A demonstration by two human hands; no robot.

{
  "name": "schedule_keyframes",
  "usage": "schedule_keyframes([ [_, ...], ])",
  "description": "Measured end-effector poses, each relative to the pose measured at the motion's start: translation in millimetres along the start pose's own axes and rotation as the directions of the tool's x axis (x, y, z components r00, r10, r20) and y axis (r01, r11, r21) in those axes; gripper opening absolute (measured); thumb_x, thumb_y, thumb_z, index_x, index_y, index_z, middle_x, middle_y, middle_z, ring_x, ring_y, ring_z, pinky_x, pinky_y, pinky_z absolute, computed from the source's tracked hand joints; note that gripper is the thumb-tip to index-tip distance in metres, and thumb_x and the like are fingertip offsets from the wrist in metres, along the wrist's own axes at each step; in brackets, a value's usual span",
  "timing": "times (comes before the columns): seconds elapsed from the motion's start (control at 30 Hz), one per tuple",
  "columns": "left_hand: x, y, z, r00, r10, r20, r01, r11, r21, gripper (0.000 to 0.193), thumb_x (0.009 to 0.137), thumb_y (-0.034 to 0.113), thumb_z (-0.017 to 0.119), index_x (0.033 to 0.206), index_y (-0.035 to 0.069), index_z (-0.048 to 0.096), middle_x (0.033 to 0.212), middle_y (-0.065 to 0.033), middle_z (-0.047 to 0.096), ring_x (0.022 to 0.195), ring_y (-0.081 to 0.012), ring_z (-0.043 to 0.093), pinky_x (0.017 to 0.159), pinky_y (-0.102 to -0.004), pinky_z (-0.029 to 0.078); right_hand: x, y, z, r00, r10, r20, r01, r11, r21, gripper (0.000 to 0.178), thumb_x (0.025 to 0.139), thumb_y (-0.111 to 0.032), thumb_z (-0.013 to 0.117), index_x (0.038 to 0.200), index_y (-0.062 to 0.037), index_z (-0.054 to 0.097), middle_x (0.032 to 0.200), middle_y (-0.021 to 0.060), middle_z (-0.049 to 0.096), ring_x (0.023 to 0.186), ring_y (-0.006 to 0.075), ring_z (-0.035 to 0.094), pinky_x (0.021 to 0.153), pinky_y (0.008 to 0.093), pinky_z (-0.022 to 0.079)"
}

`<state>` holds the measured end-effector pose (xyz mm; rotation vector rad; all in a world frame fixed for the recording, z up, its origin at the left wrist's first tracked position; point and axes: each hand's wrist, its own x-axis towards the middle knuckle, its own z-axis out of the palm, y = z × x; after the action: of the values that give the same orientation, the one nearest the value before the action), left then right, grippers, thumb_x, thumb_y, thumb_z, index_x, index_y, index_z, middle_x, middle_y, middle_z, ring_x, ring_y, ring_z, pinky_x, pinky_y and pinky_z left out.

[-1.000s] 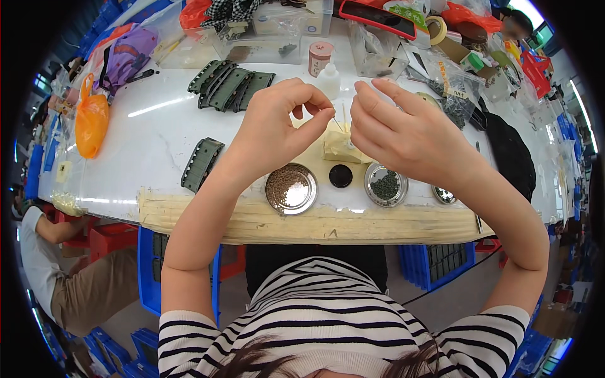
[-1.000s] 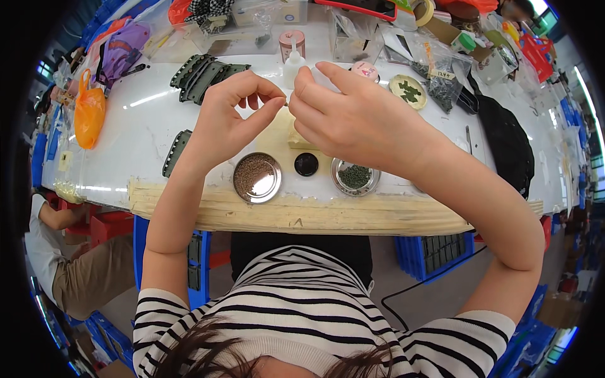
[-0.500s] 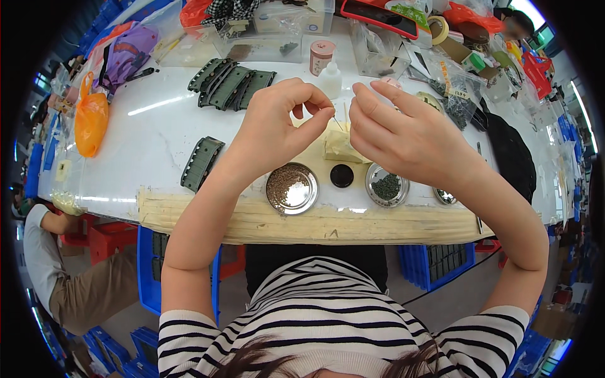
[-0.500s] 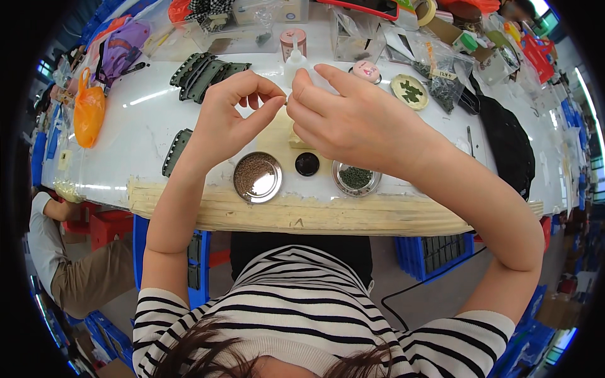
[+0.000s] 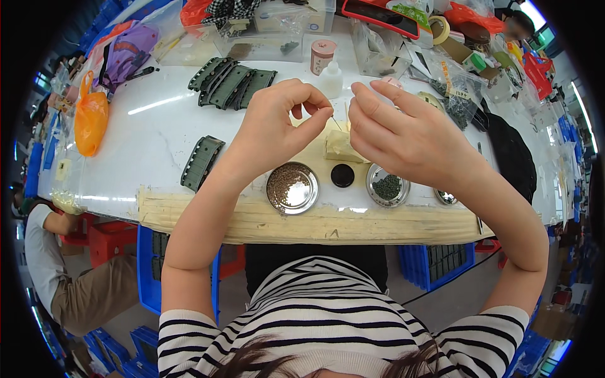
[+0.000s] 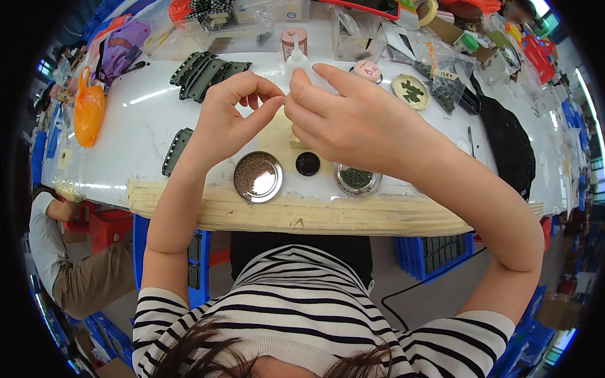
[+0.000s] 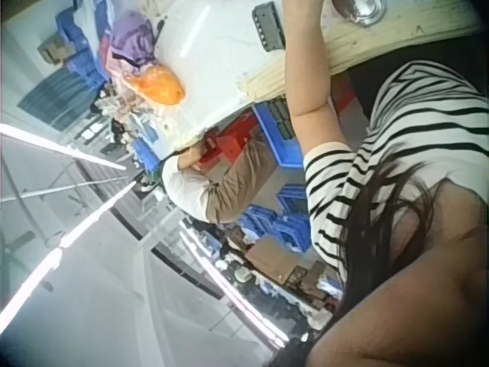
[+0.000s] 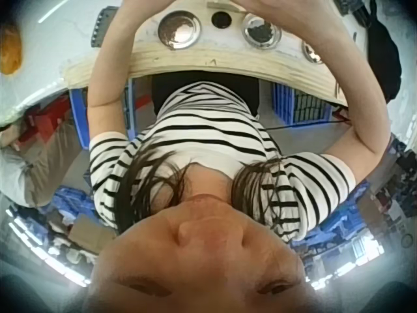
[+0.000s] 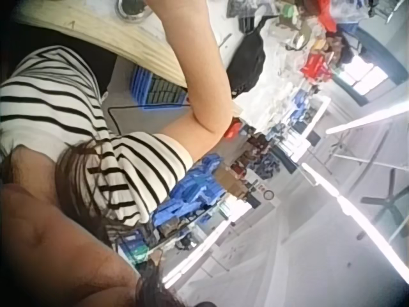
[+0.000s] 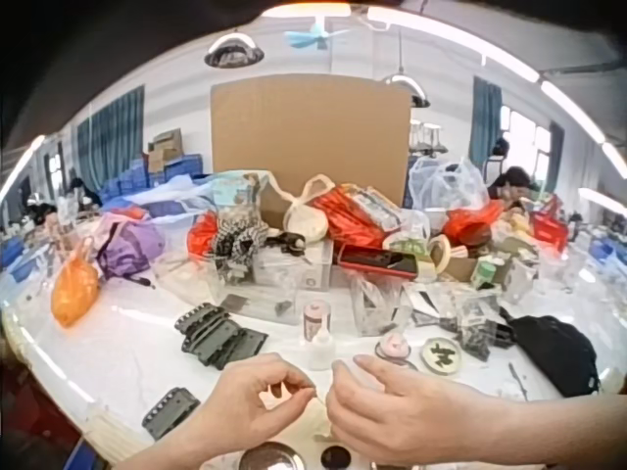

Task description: Assembling small plastic track components for toys using tweezers and applying glue.

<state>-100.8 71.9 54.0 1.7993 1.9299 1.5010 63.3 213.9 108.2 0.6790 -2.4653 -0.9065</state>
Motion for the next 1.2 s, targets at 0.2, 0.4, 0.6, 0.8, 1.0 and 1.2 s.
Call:
schedule_keyframes([
  [0.2,0.0,-0.7,0.1,1.0,-0.002,0.007,0.002,1.0,-0.003,0.008,0.08,0.006,0.067,0.085,0.0,0.066,0.075,-0.0014,0.061,0.066,-0.0094,0.047,0.061,-0.0231,0.04,0.6,0.7,0.0,1.0,-0.002,-0.01,0.002,1.0,0.014,0.012,0.072,-0.013,0.06,0.081,-0.0054,0.058,0.099,0.0061,0.059,0.109,0.022,0.054,0.093,0.0355,0.048],
  [0.4,-0.7,-0.8,0.2,1.0,-0.012,0.013,0.012,1.0,-0.006,0.009,0.08,0.006,0.067,0.086,0.0,0.066,0.076,-0.002,0.062,0.067,-0.0094,0.048,0.062,-0.023,0.041,1.7,-0.7,4.8,0.997,0.01,-0.076,-0.012,1.0,-0.018,0.008,0.072,-0.018,0.063,0.073,-0.0096,0.062,0.089,0.0025,0.057,0.104,0.0191,0.054,0.093,0.0349,0.046],
  [0.6,-0.8,-3.0,0.2,1.0,-0.018,0.025,0.018,1.0,-0.004,0.009,0.081,0.006,0.067,0.086,0.0,0.066,0.076,-0.0022,0.062,0.067,-0.0096,0.049,0.063,-0.0232,0.041,0.8,0.6,2.2,1.0,-0.007,-0.024,0.008,0.999,0.032,0.012,0.07,-0.012,0.061,0.079,-0.0046,0.057,0.098,0.0068,0.059,0.108,0.0227,0.055,0.092,0.035,0.048],
  [0.8,-1.3,-3.8,1.0,0.999,-0.027,0.02,0.027,1.0,-0.007,0.009,0.08,0.008,0.067,0.085,0.0,0.065,0.076,-0.0041,0.063,0.067,-0.0117,0.052,0.062,-0.0248,0.042,1.0,1.4,1.2,0.999,0.002,-0.043,0.0,0.999,0.054,0.012,0.07,-0.011,0.061,0.079,-0.0043,0.057,0.099,0.0071,0.059,0.108,0.0229,0.054,0.091,0.0348,0.049],
  [1.0,-1.4,-4.1,1.6,1.0,-0.02,0.016,0.021,1.0,-0.008,0.009,0.08,0.009,0.067,0.084,0.001,0.066,0.074,-0.0059,0.063,0.066,-0.0141,0.054,0.062,-0.0264,0.043,0.7,1.2,1.2,0.999,0.0,-0.046,0.003,0.999,0.052,0.013,0.069,-0.011,0.061,0.08,-0.0039,0.057,0.1,0.0074,0.059,0.108,0.0228,0.054,0.091,0.0347,0.049],
  [1.2,-2.6,-4.8,0.1,0.999,-0.03,0.044,0.03,0.999,-0.01,0.008,0.081,0.004,0.066,0.087,-0.001,0.066,0.079,-0.0036,0.063,0.069,-0.0103,0.052,0.064,-0.0236,0.043,2.0,1.9,-0.4,0.999,0.004,-0.041,-0.001,0.998,0.063,0.014,0.07,-0.011,0.061,0.08,-0.0034,0.057,0.101,0.0078,0.058,0.108,0.0229,0.054,0.09,0.035,0.05],
])
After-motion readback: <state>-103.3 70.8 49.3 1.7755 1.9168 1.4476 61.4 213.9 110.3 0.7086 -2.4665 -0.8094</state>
